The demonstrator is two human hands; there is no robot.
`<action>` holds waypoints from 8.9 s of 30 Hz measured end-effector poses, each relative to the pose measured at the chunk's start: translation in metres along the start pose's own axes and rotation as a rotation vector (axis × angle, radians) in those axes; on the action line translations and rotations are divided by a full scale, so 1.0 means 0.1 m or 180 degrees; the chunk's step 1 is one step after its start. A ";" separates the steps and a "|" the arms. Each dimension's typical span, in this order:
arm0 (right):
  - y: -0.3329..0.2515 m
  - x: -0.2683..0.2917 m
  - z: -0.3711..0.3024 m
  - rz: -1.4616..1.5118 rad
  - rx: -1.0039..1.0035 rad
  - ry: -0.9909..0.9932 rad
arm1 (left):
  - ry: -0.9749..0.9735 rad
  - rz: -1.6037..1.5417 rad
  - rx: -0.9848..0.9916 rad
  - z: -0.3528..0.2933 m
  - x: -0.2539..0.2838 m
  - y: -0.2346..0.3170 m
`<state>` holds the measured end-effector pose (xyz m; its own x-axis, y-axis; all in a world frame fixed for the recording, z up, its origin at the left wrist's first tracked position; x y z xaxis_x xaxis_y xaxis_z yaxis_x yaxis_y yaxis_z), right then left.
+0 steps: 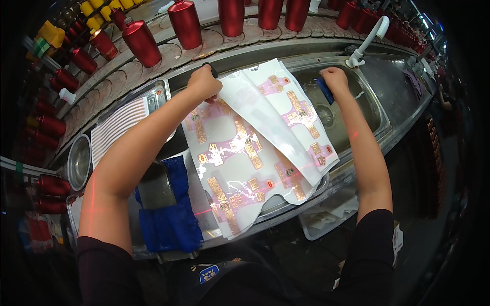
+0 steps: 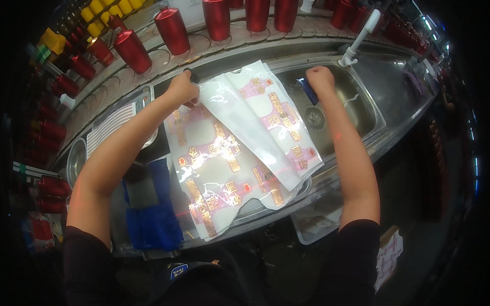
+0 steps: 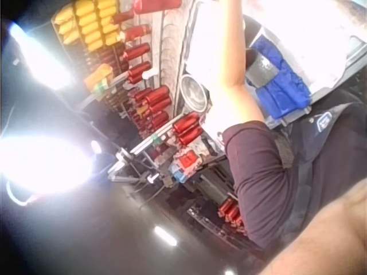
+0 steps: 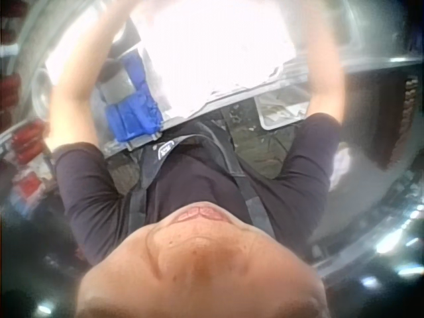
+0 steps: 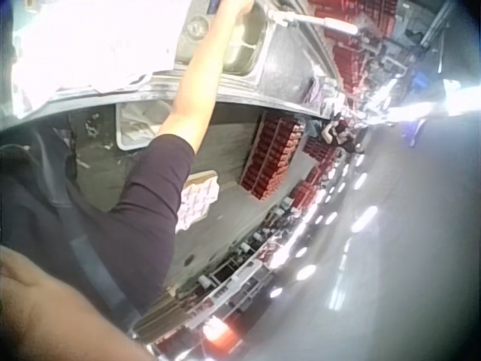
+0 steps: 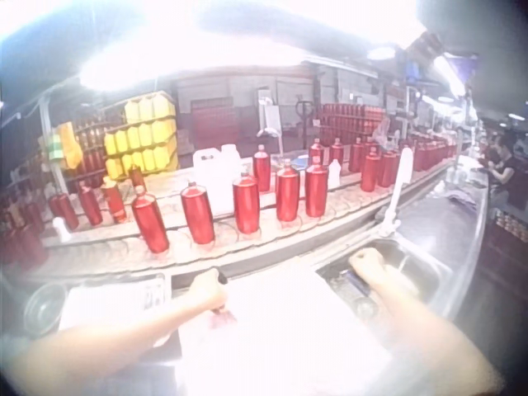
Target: The person applies a gold circular sticker to the neck of a red bottle, then wipes the bottle with a blue cloth. They peel a sheet of pink and gold labels from a backing and place it in a sink, then pick up another red bottle and apply another gold sticker to its neck.
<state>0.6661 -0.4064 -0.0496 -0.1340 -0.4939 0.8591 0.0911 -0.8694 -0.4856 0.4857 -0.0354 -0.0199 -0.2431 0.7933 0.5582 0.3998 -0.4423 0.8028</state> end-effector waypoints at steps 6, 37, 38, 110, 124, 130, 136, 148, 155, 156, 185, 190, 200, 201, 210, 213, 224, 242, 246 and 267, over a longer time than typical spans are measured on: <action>1.39 -0.20 -0.19 -0.1483 -0.0929 -0.0576 | -0.0154 -0.0546 0.0130 0.02 -0.01 -0.01; -1.40 -0.30 -0.51 0.0970 0.1499 -0.1971 | -0.0340 -0.3418 -0.0312 0.15 -0.80 0.44; -1.40 -0.30 -0.51 0.0923 0.1455 -0.1969 | -0.0342 -0.3465 -0.0296 0.16 -0.80 0.44; -1.57 -0.48 -0.35 0.1475 0.0990 -0.2434 | -0.0625 -0.3074 -0.0657 0.17 -0.87 0.38; -1.57 -0.46 -0.36 0.1500 0.1080 -0.2238 | -0.0580 -0.3086 -0.0703 0.17 -0.87 0.40; -1.57 -0.44 -0.37 0.1585 0.1147 -0.2147 | -0.0570 -0.3020 -0.0724 0.16 -0.86 0.41; -1.56 -0.46 -0.36 0.1557 0.1215 -0.2219 | -0.0583 -0.3025 -0.0737 0.14 -0.86 0.42; -1.76 -0.23 -0.51 0.0614 0.2227 -0.0707 | -0.0603 -0.3043 -0.0735 0.09 -0.86 0.44; -1.79 -0.22 -0.53 0.0408 0.2368 -0.0800 | -0.0580 -0.3326 -0.0621 0.05 -0.82 0.45; -1.78 -0.22 -0.53 0.0413 0.2358 -0.0816 | -0.0645 -0.3363 -0.0570 0.05 -0.83 0.44; -1.50 -0.30 -0.12 0.0028 0.1634 -0.0544 | -0.0248 -0.2787 -0.0190 -0.07 -0.79 0.45; -1.28 -0.38 0.01 -0.0044 0.1296 -0.1007 | -0.0206 -0.2471 0.0040 -0.17 -0.68 0.40; -0.24 -0.17 0.10 -0.0248 0.0807 -0.0548 | -0.0422 -0.1947 0.0111 -0.17 -0.43 0.08; -0.01 -0.13 0.12 -0.0119 0.0504 -0.0430 | -0.0433 -0.1879 0.0108 -0.18 -0.38 0.04; 1.57 -0.26 -0.18 -0.0853 -0.0795 -0.0567 | -0.0109 -0.0768 0.0011 0.07 0.06 -0.07; 1.39 -0.40 -0.46 0.1164 -0.1975 -0.1944 | -0.0123 -0.0906 0.0092 0.15 0.12 -0.12; -1.41 -0.19 -0.63 0.1376 0.0699 -0.1886 | -0.0018 -0.0779 -0.0133 0.11 0.03 -0.04; -0.26 0.13 -0.59 0.2289 -0.0188 -0.2790 | -0.0361 -0.1381 -0.0379 0.06 -0.13 0.28; -0.92 0.41 -0.66 0.1834 0.0493 -0.2048 | -0.0450 -0.1574 -0.0518 0.13 -0.28 0.54; -0.54 0.86 -2.81 -0.0174 0.1739 -0.0809 | -0.1456 0.0339 -0.2464 -1.55 -0.78 0.41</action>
<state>0.3721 -0.4058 0.0049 0.0811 -0.3716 0.9249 0.5935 -0.7275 -0.3443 0.3844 -0.1798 0.0023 0.2023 0.7478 0.6323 -0.3463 -0.5493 0.7605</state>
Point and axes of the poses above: each hand's wrist, its own z-axis towards the middle knuckle, its own x-axis out of the back of the hand, y = z × x, the point moved 6 cm from there along z, towards the middle knuckle, and after that the axes turned 14 degrees about -z, right-handed, at the moved point
